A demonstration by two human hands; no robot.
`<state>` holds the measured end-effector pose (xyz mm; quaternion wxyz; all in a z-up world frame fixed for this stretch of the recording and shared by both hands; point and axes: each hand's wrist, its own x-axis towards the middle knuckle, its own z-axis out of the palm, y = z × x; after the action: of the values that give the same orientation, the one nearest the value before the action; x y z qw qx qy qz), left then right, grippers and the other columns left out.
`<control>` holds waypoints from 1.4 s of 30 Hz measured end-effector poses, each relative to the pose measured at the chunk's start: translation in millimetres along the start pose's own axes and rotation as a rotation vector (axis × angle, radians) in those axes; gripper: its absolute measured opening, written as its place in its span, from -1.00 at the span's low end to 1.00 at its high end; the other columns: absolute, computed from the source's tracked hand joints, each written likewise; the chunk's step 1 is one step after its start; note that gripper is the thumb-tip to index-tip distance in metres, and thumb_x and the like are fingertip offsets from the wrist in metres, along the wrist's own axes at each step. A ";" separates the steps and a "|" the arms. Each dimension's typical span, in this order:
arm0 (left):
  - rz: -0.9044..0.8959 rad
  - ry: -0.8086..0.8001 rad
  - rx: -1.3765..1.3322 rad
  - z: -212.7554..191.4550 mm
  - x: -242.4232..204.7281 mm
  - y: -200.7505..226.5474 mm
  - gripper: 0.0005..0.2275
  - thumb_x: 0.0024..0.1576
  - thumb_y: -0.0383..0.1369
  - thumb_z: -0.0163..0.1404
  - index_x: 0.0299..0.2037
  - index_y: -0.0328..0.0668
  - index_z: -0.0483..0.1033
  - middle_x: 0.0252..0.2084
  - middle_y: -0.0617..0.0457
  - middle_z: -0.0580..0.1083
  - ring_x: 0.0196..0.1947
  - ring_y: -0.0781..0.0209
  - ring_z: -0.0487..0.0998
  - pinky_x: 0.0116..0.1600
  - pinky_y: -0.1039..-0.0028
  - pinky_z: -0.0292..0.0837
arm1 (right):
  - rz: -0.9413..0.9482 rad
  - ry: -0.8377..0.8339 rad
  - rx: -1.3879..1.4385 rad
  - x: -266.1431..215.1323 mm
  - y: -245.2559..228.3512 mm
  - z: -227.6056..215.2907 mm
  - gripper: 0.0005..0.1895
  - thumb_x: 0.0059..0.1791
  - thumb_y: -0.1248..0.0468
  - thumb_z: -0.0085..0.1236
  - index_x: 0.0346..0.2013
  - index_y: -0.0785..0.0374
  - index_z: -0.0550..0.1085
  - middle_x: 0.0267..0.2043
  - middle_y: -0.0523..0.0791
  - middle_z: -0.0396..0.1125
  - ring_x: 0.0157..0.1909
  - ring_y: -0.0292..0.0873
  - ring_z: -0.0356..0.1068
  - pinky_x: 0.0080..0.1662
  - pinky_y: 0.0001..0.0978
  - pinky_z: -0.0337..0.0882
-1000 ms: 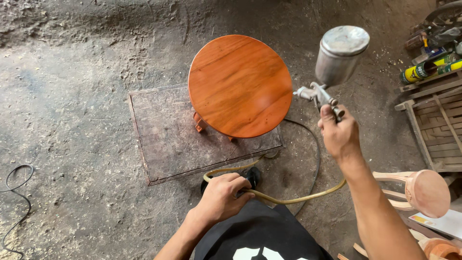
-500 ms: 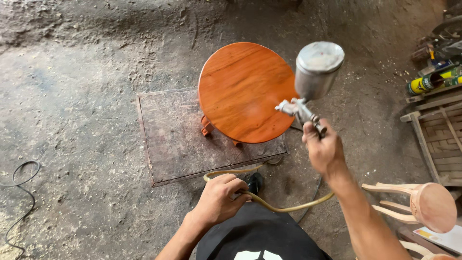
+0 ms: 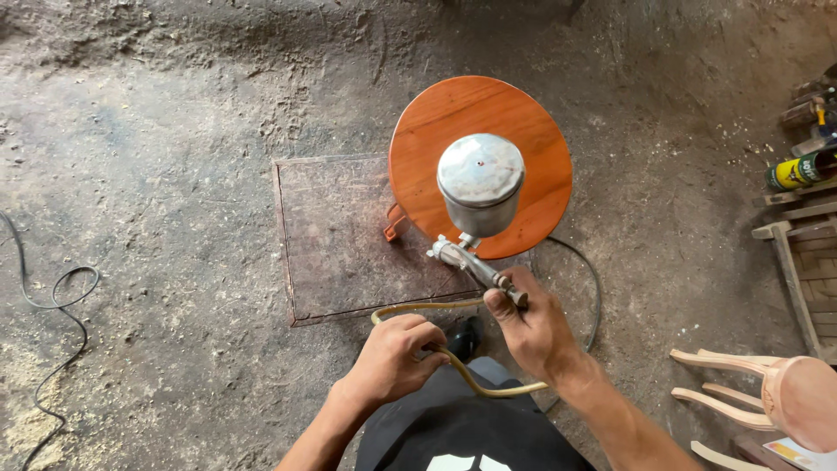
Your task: The person sprays a clear coating onto a small wooden stool using a pneumatic spray gun, applying it to the top surface, the legs, and the underside. They then adjust a nearby compressor machine and return to finish spraying the stool.
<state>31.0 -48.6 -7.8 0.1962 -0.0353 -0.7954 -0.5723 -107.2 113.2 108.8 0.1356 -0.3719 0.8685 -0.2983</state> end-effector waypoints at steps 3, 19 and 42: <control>0.000 0.006 0.002 0.3 4.0 -0.7 -0.83 -0.06 -0.38 0.28 -0.35 -0.19 0.57 -0.40 0.02 0.52 -0.35 0.01 0.57 -0.24 0.26 0.47 | 0.107 0.016 0.002 13.1 10.9 -10.5 -0.50 0.08 -0.23 -0.26 -0.29 0.13 0.33 -0.64 -0.24 0.09 -0.64 -0.31 0.11 -0.60 -0.36 0.14; 0.009 0.080 -0.011 2.8 38.9 13.6 -0.82 -0.05 -0.42 0.30 -0.32 -0.21 0.56 -0.37 0.00 0.53 -0.33 0.00 0.59 -0.25 0.27 0.49 | 0.115 0.527 -0.280 85.3 88.2 -105.4 -0.46 0.24 -0.12 -0.09 -0.25 0.33 0.41 -0.46 -0.13 0.38 -0.42 -0.23 0.39 -0.34 -0.36 0.33; 0.043 -0.355 -0.182 -114.4 52.6 -76.3 -0.82 -0.04 -0.38 0.28 -0.31 -0.26 0.58 -0.37 -0.04 0.55 -0.39 0.03 0.63 -0.27 0.31 0.54 | 0.230 0.105 -0.021 20.6 -46.6 43.9 -0.48 0.08 -0.24 -0.27 -0.24 0.12 0.38 -0.64 -0.29 0.15 -0.66 -0.36 0.09 -0.63 -0.41 0.15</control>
<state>-7.9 -189.3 -27.0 0.0609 -0.1703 -0.7617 -0.6222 -75.0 54.5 102.9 0.1192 -0.2550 0.9144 -0.2909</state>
